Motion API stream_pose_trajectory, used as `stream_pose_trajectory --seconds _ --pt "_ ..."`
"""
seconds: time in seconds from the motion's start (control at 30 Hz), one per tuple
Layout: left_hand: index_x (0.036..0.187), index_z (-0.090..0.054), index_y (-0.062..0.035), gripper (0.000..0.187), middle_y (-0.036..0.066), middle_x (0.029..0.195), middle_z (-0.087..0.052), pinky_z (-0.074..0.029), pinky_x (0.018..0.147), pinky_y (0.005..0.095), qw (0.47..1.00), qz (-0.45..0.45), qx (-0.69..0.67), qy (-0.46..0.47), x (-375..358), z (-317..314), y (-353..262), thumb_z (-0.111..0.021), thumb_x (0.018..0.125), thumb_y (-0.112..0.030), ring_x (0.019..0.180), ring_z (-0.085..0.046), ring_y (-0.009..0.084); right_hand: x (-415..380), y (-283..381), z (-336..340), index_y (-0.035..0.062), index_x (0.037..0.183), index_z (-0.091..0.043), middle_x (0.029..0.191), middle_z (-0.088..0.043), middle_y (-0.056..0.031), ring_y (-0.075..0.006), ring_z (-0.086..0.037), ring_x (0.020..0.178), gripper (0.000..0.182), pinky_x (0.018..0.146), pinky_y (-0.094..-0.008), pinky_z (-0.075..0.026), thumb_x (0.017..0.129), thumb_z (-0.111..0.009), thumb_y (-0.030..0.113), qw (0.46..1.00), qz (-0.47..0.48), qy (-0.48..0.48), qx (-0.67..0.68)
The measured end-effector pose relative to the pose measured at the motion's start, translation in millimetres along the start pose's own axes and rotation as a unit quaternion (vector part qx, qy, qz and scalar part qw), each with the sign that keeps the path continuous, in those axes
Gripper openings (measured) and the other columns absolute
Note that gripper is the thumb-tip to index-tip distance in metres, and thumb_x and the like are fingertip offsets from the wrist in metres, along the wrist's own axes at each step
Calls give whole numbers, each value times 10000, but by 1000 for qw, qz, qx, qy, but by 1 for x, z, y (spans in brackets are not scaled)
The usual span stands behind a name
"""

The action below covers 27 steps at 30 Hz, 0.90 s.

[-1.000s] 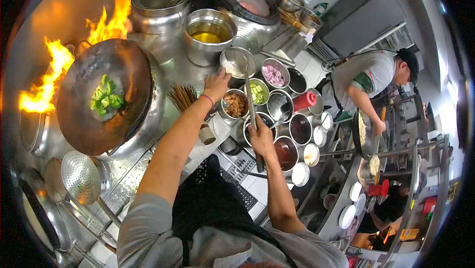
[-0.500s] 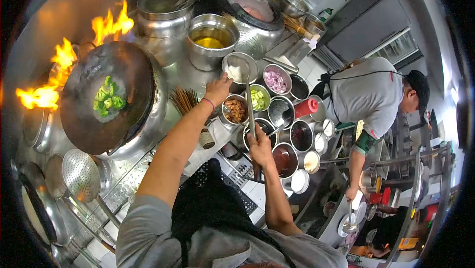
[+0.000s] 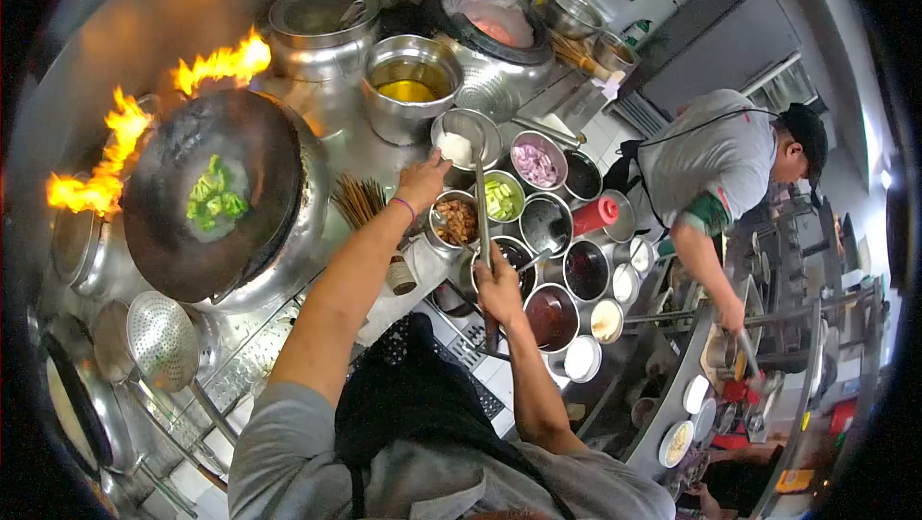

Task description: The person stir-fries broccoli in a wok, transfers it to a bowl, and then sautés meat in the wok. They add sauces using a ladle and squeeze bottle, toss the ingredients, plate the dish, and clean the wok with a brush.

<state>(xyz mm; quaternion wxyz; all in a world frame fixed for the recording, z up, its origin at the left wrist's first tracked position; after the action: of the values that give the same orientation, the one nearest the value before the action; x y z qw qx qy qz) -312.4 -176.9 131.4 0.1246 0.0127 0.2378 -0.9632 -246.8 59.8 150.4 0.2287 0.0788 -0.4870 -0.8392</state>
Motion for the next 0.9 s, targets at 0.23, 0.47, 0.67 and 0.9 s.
stream_pose_trajectory --seconds 0.23,0.47,0.67,0.9 --pt "1353 -498 -239 520 77 1539 -277 -406 982 562 1000 11 -8 -9 0 -3 1 -473 861 -69 1202 -500 396 10 30 10 13 1398 -405 642 -506 -3 -65 -456 454 461 398 -231 -349 956 -502 103 981 171 -65 -69" --pt "1369 -480 -243 552 71 1540 -278 -436 965 536 1000 17 -4 3 -10 3 -5 -454 850 -57 1162 -529 414 16 19 28 18 1325 -459 632 -463 1 -106 -465 396 383 347 -270 -377 969 -493 153 961 -185 73 192" --pt "1392 -443 -239 756 64 1537 -280 -490 937 460 999 37 15 -13 -8 -2 -3 -605 715 56 1137 -558 379 24 15 32 63 1373 -429 671 -461 -4 -96 -447 388 419 332 -261 -383 966 -477 150 936 -225 134 234" --pt "1377 -465 -201 717 89 1514 -322 -473 966 439 999 44 8 -21 -8 -3 -3 -600 723 60 1184 -534 359 35 9 42 39 1049 -521 675 -473 -26 -113 -449 393 161 315 -282 -374 975 -490 178 885 -260 155 353"
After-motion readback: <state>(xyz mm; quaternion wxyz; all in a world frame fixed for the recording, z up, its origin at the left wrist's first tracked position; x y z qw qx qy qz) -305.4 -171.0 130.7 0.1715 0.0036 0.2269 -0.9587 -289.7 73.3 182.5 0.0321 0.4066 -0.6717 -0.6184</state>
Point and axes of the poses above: each hand's wrist, its own x-axis towards the middle knuckle, its own z-axis out of the back of the hand, y = z × x, the point moved 6 cm from there along x, towards the middle knuckle
